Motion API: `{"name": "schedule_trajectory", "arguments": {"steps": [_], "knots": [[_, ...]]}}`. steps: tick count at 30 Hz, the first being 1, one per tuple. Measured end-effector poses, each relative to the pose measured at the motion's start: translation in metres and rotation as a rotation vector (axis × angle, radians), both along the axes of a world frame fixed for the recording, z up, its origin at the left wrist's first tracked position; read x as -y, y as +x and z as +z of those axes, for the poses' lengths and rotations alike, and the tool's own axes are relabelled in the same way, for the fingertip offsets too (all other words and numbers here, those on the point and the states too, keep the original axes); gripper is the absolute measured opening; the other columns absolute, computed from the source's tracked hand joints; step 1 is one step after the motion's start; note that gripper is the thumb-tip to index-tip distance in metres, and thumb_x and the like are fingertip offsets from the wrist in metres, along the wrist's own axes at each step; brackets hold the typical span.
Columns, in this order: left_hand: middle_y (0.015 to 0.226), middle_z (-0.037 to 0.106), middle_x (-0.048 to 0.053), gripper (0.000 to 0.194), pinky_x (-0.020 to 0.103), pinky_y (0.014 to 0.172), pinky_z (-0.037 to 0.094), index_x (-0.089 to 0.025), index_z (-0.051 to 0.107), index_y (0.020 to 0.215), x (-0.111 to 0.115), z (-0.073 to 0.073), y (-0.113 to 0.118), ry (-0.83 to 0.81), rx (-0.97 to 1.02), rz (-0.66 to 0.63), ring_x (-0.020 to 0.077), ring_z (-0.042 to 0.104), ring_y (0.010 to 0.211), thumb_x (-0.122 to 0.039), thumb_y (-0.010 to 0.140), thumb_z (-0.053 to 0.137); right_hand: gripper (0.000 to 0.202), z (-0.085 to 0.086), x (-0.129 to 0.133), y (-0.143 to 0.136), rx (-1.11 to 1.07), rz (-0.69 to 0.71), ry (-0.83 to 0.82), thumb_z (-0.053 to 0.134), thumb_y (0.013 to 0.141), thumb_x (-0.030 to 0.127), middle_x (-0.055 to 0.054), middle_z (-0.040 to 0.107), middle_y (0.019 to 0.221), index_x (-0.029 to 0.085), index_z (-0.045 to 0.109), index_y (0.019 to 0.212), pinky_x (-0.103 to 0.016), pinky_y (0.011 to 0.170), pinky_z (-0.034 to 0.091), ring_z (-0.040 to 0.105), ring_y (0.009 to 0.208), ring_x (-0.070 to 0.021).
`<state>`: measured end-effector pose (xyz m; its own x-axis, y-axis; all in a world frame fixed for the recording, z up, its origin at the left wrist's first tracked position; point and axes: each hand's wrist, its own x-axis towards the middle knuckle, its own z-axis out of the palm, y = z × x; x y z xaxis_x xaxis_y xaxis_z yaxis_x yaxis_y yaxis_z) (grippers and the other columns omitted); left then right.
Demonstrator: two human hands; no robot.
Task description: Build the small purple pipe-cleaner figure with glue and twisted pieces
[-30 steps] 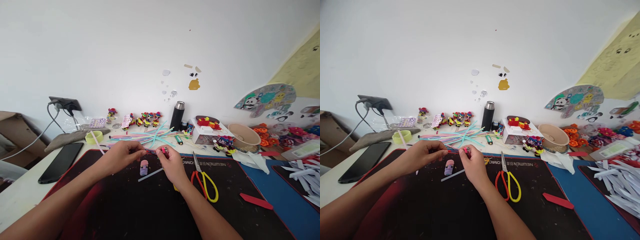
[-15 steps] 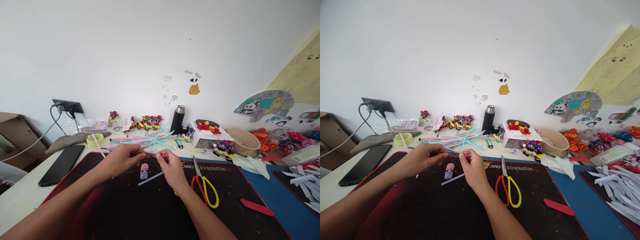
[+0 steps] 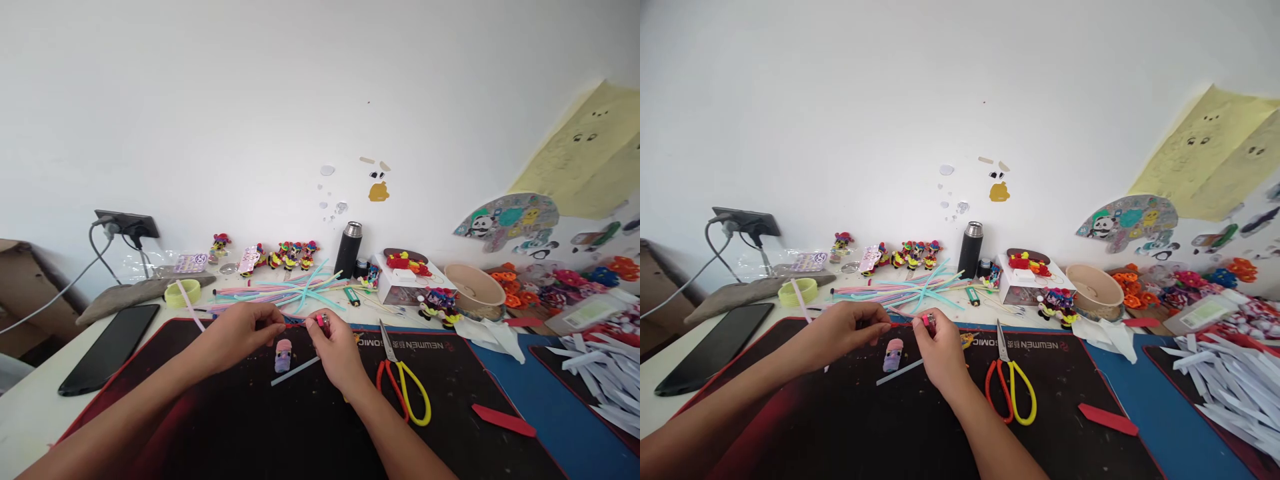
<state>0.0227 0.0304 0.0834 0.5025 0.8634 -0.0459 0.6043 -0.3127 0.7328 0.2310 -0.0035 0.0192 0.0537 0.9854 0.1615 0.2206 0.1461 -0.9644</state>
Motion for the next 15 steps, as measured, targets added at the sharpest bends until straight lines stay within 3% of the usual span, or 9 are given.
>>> {"name": "schedule_trajectory", "arguments": {"steps": [15], "knots": [[0.068,0.067,-0.001,0.037,0.026,0.058,0.038,-0.021,0.068,0.081,-0.0002,0.0009,0.0009,0.028,0.010,0.023,0.0175,0.056,0.061,-0.055,0.092,0.056,0.029,0.0022,0.0030,-0.0025,0.016,0.028,0.032,0.059,0.095,0.048,0.006,0.045,0.061,0.020,0.064,0.090,-0.025,0.052,0.034,0.041,0.054,-0.0146]]}}
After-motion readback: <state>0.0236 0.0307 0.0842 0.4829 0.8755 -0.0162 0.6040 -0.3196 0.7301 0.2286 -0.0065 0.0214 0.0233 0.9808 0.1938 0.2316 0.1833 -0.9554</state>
